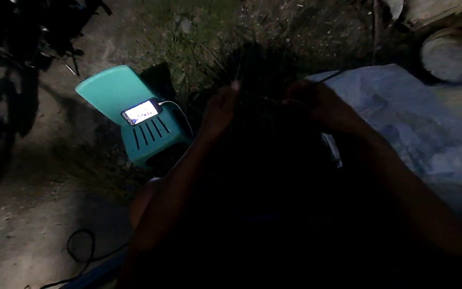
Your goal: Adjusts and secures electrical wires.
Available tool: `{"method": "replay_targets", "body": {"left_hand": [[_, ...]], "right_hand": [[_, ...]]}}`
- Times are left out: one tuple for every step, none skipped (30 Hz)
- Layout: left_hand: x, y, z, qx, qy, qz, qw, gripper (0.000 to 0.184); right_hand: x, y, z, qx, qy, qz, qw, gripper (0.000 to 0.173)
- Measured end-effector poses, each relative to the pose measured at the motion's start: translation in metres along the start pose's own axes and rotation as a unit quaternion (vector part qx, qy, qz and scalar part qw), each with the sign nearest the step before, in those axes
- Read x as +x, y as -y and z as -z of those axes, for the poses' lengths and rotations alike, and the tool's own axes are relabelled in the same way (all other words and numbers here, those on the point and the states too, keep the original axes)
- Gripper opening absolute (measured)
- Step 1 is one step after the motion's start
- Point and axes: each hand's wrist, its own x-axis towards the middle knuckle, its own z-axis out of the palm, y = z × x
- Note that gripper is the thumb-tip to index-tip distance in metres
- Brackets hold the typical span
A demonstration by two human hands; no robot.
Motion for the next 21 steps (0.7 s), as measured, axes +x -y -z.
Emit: {"method": "replay_targets", "body": {"left_hand": [[-0.005, -0.007, -0.001, 0.004, 0.035, -0.025, 0.999, 0.04], [-0.01, -0.014, -0.002, 0.005, 0.072, -0.033, 0.997, 0.035], [-0.014, -0.019, -0.003, 0.005, 0.106, -0.033, 0.994, 0.033], [-0.017, -0.022, -0.005, 0.004, 0.135, -0.025, 0.991, 0.034], [-0.02, -0.024, -0.005, 0.008, 0.15, -0.012, 0.989, 0.034], [-0.02, -0.025, -0.004, 0.014, 0.146, -0.002, 0.989, 0.031], [-0.02, -0.025, -0.001, 0.019, 0.124, 0.009, 0.992, 0.029], [-0.018, -0.024, 0.004, 0.021, 0.081, 0.013, 0.996, 0.028], [-0.014, -0.02, 0.011, 0.01, 0.032, 0.013, 0.999, 0.027], [-0.008, -0.012, 0.018, -0.009, -0.021, 0.002, 1.0, 0.021], [-0.001, -0.004, 0.026, -0.041, -0.064, -0.011, 0.997, 0.015], [0.004, 0.001, 0.034, -0.072, -0.095, -0.014, 0.993, 0.013], [0.007, 0.004, 0.041, -0.09, -0.118, -0.016, 0.989, 0.012], [0.008, 0.006, 0.047, -0.096, -0.133, -0.022, 0.986, 0.011], [0.009, 0.006, 0.05, -0.095, -0.144, -0.024, 0.985, 0.011], [0.008, 0.005, 0.051, -0.097, -0.154, -0.026, 0.983, 0.011], [0.008, 0.005, 0.051, -0.098, -0.162, -0.03, 0.982, 0.011], [0.008, 0.005, 0.051, -0.102, -0.165, -0.034, 0.98, 0.01], [0.009, 0.005, 0.051, -0.109, -0.167, -0.041, 0.979, 0.01], [0.009, 0.006, 0.051, -0.115, -0.167, -0.048, 0.978, 0.01], [0.009, 0.007, 0.051, -0.114, -0.166, -0.053, 0.978, 0.011]], "right_hand": [[0.001, 0.006, -0.005, -0.03, 0.063, -0.008, 0.998, 0.021], [0.001, 0.013, -0.012, -0.043, 0.12, -0.019, 0.992, 0.023], [0.0, 0.017, -0.02, -0.037, 0.163, -0.019, 0.986, 0.025], [-0.001, 0.017, -0.029, -0.015, 0.201, -0.009, 0.979, 0.023], [0.0, 0.018, -0.038, 0.011, 0.237, -0.015, 0.971, 0.02], [0.001, 0.02, -0.044, 0.04, 0.267, -0.03, 0.962, 0.019], [0.004, 0.02, -0.049, 0.07, 0.288, -0.037, 0.954, 0.022], [0.005, 0.02, -0.053, 0.1, 0.29, -0.044, 0.951, 0.024], [0.006, 0.019, -0.058, 0.123, 0.288, -0.049, 0.948, 0.022], [0.006, 0.017, -0.063, 0.133, 0.28, -0.047, 0.949, 0.019], [0.004, 0.016, -0.068, 0.132, 0.272, -0.033, 0.953, 0.019], [0.003, 0.016, -0.072, 0.112, 0.264, -0.016, 0.958, 0.022], [0.0, 0.019, -0.075, 0.088, 0.257, -0.011, 0.962, 0.025], [-0.002, 0.02, -0.078, 0.073, 0.248, -0.009, 0.966, 0.028], [-0.003, 0.02, -0.082, 0.069, 0.238, -0.007, 0.969, 0.029], [-0.002, 0.02, -0.085, 0.068, 0.234, -0.005, 0.97, 0.031], [-0.002, 0.02, -0.086, 0.069, 0.229, -0.006, 0.971, 0.031], [-0.002, 0.021, -0.086, 0.066, 0.218, -0.003, 0.974, 0.031], [-0.003, 0.02, -0.087, 0.061, 0.199, 0.002, 0.978, 0.031], [-0.004, 0.019, -0.089, 0.061, 0.175, 0.01, 0.983, 0.031], [-0.005, 0.019, -0.089, 0.068, 0.156, 0.012, 0.985, 0.031]]}}
